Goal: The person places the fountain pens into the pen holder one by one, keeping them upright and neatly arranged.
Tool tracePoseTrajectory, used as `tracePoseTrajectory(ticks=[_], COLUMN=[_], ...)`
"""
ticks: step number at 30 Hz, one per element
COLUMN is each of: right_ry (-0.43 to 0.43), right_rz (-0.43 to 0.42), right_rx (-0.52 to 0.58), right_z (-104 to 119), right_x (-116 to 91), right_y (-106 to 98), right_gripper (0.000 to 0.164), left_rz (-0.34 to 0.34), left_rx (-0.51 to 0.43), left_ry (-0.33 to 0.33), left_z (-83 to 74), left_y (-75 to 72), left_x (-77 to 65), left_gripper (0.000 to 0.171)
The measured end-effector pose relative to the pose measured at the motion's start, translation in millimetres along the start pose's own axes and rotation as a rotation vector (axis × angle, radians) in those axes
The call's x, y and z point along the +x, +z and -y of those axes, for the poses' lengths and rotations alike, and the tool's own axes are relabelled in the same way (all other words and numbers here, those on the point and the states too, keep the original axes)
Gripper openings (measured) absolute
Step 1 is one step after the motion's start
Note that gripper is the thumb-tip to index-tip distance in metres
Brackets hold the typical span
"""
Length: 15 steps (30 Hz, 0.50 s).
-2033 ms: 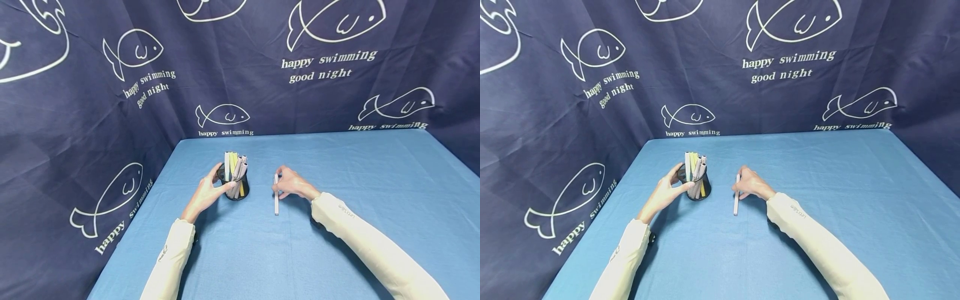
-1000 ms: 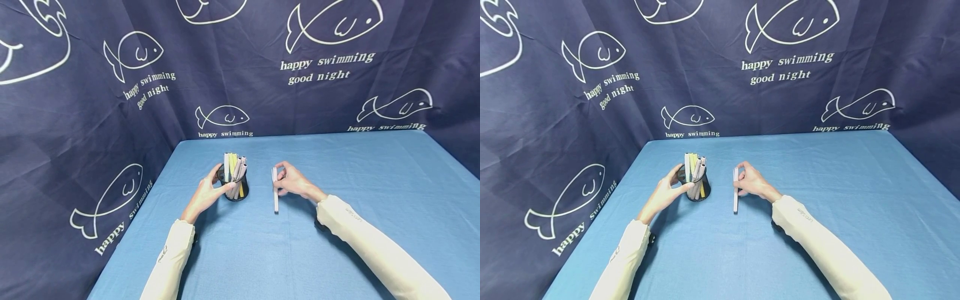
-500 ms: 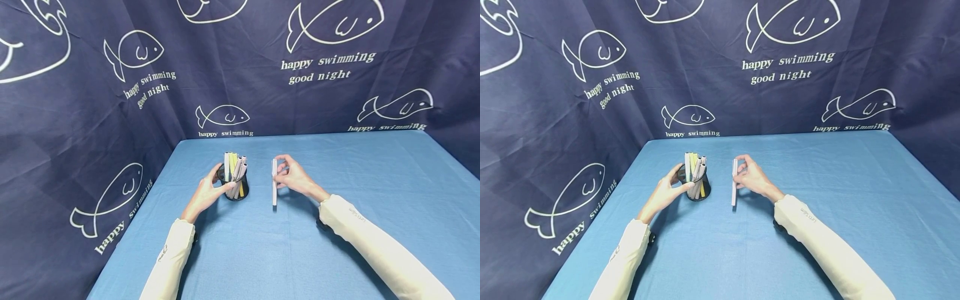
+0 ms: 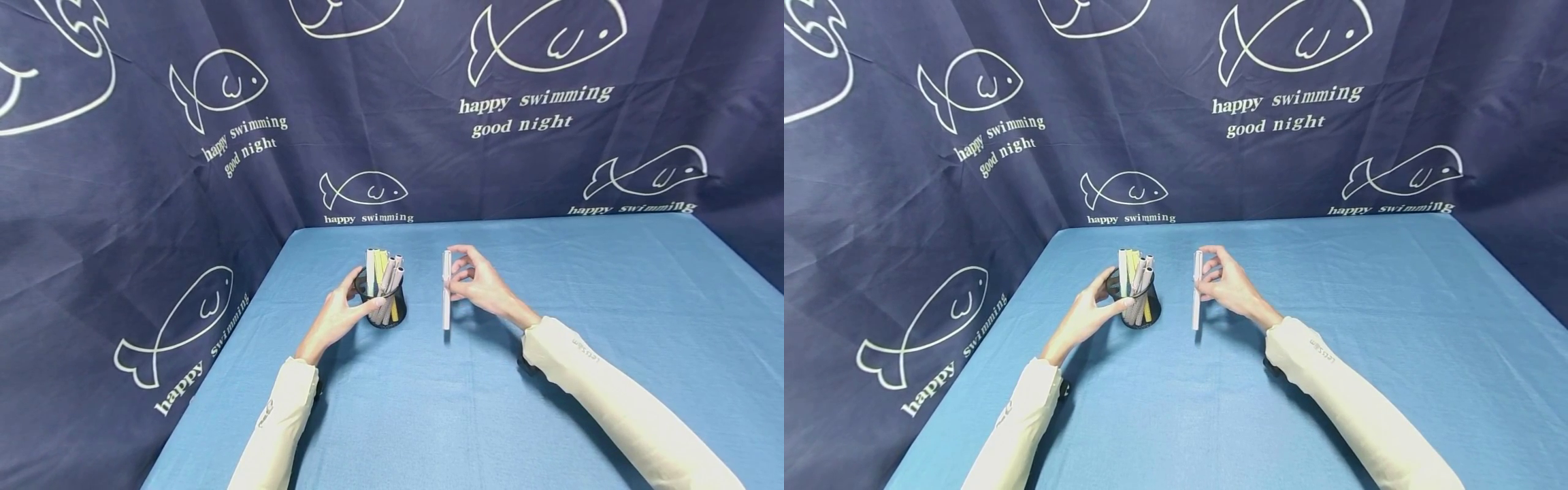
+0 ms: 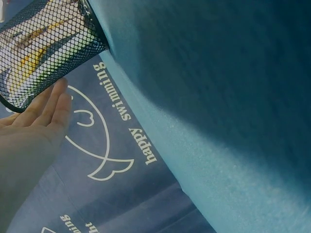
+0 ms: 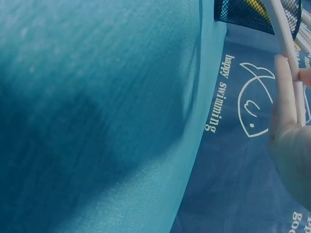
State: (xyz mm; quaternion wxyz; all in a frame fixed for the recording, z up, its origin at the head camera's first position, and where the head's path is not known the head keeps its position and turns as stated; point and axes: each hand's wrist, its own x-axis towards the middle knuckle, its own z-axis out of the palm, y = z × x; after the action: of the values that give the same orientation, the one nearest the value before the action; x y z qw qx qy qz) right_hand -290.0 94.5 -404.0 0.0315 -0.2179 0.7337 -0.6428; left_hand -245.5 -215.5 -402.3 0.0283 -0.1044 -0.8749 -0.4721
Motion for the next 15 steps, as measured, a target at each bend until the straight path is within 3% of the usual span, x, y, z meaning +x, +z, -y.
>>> tracePoseTrajectory(ticks=[15], right_ry=[-0.099], right_rz=[-0.020], right_rx=[-0.006], right_z=[6.6], right_x=[0.6], right_y=[0.6], right_gripper=[0.067], left_rz=[-0.005], left_rx=[-0.003], left_ry=[0.002], left_z=[-0.4], left_y=[0.5], left_x=[-0.2], left_gripper=[0.086])
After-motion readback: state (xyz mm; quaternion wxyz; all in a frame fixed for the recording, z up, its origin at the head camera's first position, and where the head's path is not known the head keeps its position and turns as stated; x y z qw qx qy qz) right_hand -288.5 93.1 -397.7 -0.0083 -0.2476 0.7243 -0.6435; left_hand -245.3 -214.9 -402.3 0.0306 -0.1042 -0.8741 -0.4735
